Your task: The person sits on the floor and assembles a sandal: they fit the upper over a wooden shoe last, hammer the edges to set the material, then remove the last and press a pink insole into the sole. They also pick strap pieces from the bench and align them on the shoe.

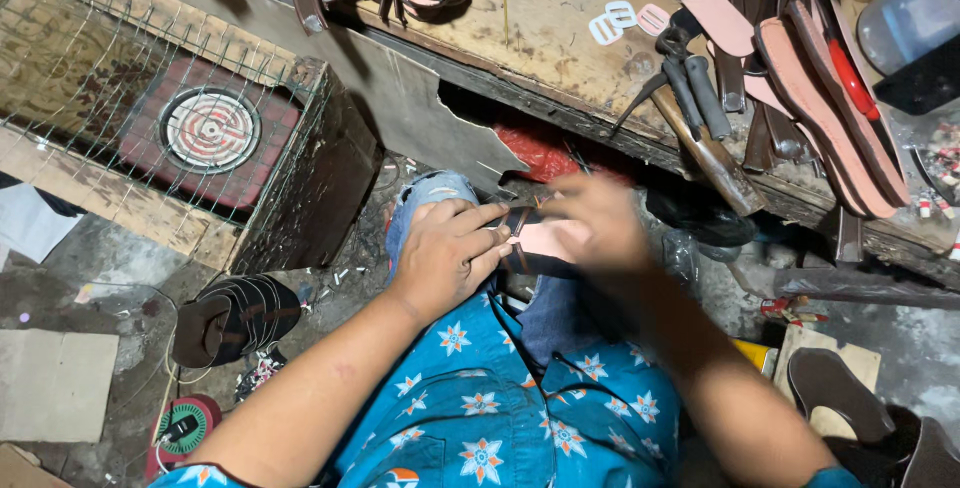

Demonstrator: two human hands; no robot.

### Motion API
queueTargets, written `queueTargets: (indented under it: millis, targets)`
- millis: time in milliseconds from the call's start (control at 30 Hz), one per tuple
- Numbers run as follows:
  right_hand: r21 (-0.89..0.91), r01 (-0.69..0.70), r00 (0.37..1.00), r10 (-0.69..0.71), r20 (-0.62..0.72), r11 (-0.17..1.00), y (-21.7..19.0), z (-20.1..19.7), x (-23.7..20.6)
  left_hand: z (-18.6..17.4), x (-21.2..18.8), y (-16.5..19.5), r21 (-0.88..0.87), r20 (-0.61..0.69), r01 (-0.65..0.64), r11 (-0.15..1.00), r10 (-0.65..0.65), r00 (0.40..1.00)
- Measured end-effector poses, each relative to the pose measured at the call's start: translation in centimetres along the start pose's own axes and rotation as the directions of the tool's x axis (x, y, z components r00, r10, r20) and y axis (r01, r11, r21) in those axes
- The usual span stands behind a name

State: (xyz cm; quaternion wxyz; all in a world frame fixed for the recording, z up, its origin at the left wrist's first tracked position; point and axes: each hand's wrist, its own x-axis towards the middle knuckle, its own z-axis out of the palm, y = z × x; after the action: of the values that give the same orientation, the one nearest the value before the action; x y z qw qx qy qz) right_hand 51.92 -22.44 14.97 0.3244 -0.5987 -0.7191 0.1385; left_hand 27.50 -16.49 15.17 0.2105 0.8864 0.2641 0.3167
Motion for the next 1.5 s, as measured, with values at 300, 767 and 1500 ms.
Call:
queueTargets:
  millis: [300, 767, 1500]
  targets:
    - [-0.512, -0.342, 0.907, 0.134, -0.399, 0.788, 9.6, -7.2, 1.2, -0.1, 0.0, 0.4, -0.024, -0.04, 0.03, 0.999, -0.031, 0.999]
    - [-0.642, -0.308, 0.896, -0.011, -0.443, 0.702, 13.6, -10.1, 3.0, 0.1, 0.7, 1.5, 0.034, -0.088, 0.089, 0.995, -0.086, 0.992]
    - [0.254, -0.436, 0.899, 0.432, 0.074, 0.863, -1.7, -4.8, -6.2, 0.5, 1.1, 1.1, -0.023, -0.099, 0.156, 0.988, -0.157, 0.983]
